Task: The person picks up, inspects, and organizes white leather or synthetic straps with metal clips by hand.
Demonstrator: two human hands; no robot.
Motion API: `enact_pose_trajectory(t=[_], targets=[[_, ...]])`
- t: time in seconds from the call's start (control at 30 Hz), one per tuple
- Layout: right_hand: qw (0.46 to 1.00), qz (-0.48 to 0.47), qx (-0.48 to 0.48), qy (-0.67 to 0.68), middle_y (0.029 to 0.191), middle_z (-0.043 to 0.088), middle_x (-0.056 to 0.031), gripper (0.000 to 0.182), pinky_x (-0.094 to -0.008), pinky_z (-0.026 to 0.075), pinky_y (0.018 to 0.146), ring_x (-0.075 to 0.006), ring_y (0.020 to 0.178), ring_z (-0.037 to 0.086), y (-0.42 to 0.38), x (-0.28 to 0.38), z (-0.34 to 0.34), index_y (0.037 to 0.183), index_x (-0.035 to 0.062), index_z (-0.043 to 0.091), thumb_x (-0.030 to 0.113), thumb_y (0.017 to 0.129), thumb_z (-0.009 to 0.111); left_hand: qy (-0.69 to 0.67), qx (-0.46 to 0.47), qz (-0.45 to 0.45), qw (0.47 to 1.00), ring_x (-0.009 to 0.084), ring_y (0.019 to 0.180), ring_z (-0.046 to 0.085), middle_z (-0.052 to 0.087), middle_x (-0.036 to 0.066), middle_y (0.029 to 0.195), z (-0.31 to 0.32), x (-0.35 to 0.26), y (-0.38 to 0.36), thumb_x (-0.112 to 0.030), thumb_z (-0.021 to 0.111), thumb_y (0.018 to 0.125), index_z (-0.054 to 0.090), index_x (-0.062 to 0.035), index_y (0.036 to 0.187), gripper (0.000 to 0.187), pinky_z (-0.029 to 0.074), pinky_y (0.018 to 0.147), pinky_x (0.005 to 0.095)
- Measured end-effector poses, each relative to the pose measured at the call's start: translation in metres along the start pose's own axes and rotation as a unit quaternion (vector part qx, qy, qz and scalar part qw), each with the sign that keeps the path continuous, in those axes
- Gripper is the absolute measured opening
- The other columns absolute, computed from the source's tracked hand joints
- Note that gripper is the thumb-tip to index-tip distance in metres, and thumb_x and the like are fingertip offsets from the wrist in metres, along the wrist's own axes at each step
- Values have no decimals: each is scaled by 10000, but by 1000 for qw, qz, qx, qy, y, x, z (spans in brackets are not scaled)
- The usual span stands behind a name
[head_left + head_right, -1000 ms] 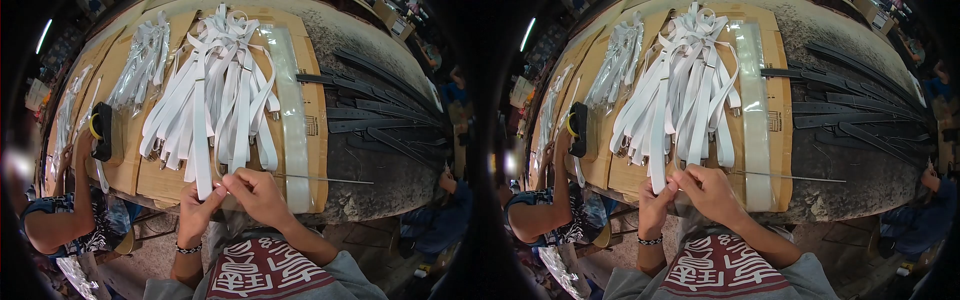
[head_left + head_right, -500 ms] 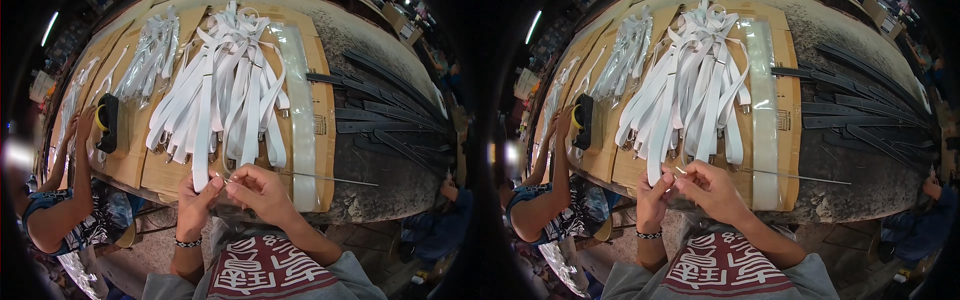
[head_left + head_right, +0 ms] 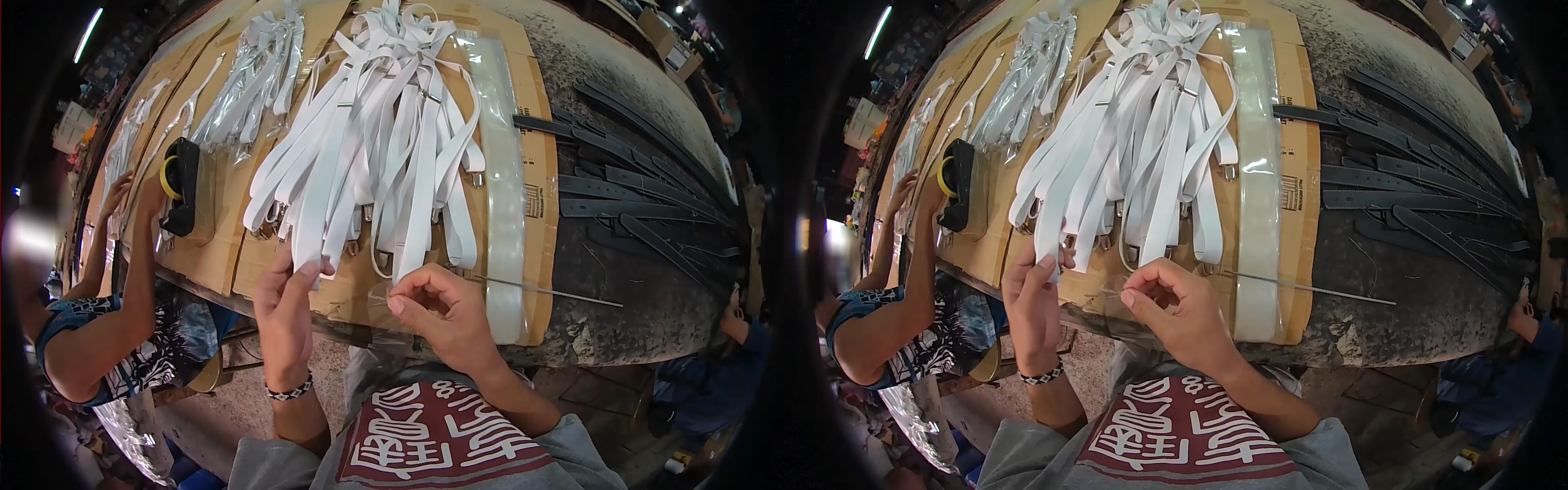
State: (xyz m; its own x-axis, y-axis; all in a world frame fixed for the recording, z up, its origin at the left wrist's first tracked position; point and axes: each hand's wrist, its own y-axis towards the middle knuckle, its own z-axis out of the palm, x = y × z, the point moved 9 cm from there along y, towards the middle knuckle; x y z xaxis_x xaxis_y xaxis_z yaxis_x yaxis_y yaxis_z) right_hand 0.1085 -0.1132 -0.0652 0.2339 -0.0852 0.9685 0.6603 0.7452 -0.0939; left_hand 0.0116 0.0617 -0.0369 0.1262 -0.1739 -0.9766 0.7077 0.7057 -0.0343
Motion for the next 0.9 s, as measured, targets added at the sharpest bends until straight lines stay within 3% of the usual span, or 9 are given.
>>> enact_pose_trajectory(t=[0.1, 0.33, 0.5, 0.6, 0.7, 0.8, 0.9], targets=[[1000, 0, -1, -3, 862, 629, 22, 111, -201, 443, 661, -23, 745, 545, 0, 2, -1, 994, 13, 656, 104, 953, 705, 25, 48, 30, 998, 202, 895, 673, 700, 155, 1060, 15, -21, 4, -82, 729, 900, 540, 96, 1365, 532, 528, 819, 331], [1000, 7, -12, 7, 849, 618, 35, 102, -190, 428, 652, -11, 740, 530, -2, 2, -1, 994, 12, 653, 89, 947, 701, -99, 98, -9, 990, 244, 902, 710, 708, 180, 1053, 42, -19, 9, -73, 766, 875, 474, 66, 1421, 635, 603, 799, 379], [1000, 12, -9, -5, 858, 623, 33, 105, -190, 426, 654, -7, 751, 526, -4, 2, -1, 993, 7, 649, 83, 945, 705, -102, 104, -23, 989, 254, 932, 716, 707, 198, 1070, 56, -8, 8, -46, 752, 885, 460, 64, 1412, 612, 614, 820, 392], [1000, 6, -12, -1, 861, 626, 31, 106, -193, 427, 654, -8, 752, 525, -4, 1, -2, 995, 4, 649, 81, 946, 704, -65, 67, -47, 995, 229, 849, 720, 692, 181, 1034, 55, -5, 6, -164, 795, 866, 447, 57, 1427, 696, 616, 786, 349], [1000, 4, -13, 0, 859, 627, 30, 105, -195, 429, 653, -9, 750, 526, -3, -2, -1, 996, 3, 649, 81, 949, 703, -48, 68, -40, 996, 227, 860, 724, 692, 188, 1041, 54, -3, 5, -163, 790, 871, 447, 57, 1427, 690, 621, 786, 343], [1000, 12, -11, 0, 854, 627, 29, 103, -196, 428, 652, -8, 746, 525, -3, -4, -1, 993, 2, 648, 79, 950, 702, -99, 77, -29, 992, 267, 928, 720, 699, 215, 1078, 54, -9, 5, -44, 749, 891, 449, 76, 1407, 609, 631, 816, 402], [1000, 20, -11, 1, 845, 626, 30, 101, -197, 428, 648, -7, 739, 526, -4, -3, 0, 989, 2, 647, 77, 950, 701, -73, 66, -31, 995, 270, 919, 723, 698, 218, 1072, 55, -8, 7, -46, 754, 888, 448, 83, 1402, 612, 636, 809, 407]])
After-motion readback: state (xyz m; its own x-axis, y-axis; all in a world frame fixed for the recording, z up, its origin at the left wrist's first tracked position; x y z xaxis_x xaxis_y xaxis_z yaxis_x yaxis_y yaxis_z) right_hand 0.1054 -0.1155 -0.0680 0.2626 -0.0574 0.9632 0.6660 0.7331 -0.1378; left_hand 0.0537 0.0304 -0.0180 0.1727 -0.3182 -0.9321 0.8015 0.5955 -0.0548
